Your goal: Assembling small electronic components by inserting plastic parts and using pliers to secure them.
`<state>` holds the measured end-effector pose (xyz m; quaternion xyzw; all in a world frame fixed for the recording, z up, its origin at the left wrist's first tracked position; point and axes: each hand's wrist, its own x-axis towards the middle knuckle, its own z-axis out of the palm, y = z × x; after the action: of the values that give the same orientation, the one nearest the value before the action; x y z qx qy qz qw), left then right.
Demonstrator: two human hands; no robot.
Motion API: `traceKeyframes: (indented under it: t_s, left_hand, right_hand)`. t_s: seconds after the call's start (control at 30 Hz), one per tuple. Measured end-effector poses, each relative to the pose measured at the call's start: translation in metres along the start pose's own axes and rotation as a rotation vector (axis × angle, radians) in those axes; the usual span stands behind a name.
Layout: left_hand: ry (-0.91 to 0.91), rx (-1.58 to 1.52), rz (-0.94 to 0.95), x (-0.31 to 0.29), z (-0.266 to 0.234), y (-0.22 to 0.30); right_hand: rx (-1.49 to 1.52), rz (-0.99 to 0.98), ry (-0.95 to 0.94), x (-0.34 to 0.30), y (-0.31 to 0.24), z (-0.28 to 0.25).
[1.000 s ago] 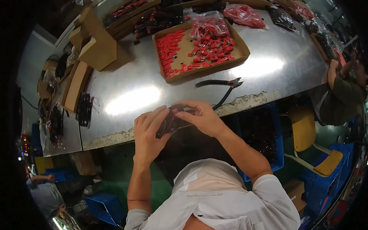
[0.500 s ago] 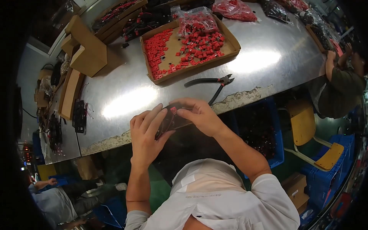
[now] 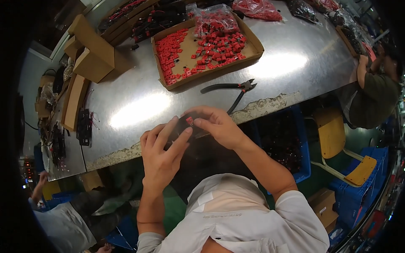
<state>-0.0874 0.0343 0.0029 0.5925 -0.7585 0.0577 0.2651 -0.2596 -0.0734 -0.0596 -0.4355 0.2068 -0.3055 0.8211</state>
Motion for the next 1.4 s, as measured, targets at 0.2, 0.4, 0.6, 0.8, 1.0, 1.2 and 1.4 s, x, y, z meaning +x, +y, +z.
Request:
traceKeyframes:
  t_s: [0.2,0.4,0.6,0.8,1.0,1.2,1.4]
  left_hand:
    - [-0.045,-0.067,-0.005,-0.001,0.004,-0.009]
    - [-0.070,-0.190,-0.037,0.007,0.006,-0.018]
    - [-0.118,-0.141,-0.074,-0.005,0.004,-0.029]
    - [-0.066,-0.161,-0.061,-0.012,0.016,-0.022]
    - [-0.183,-0.756,-0.434,-0.009,0.000,-0.013]
    - [0.067,-1.326,-0.417,-0.020,0.037,-0.030]
    - [-0.079,-0.717,-0.507,0.001,-0.017,-0.051]
  right_hand:
    - [-0.015,0.019,0.018,0.000,0.001,-0.001]
    - [-0.070,-0.007,0.050,0.005,-0.003,-0.001]
    - [-0.033,0.018,0.077,0.011,0.003,0.009]
    - [-0.027,-0.038,0.150,-0.002,0.009,-0.002]
    - [0.070,-0.093,0.133,-0.010,0.007,0.007]
    - [0.034,-0.163,0.231,-0.002,0.010,0.036]
    - [-0.280,-0.172,0.066,0.015,-0.010,0.022]
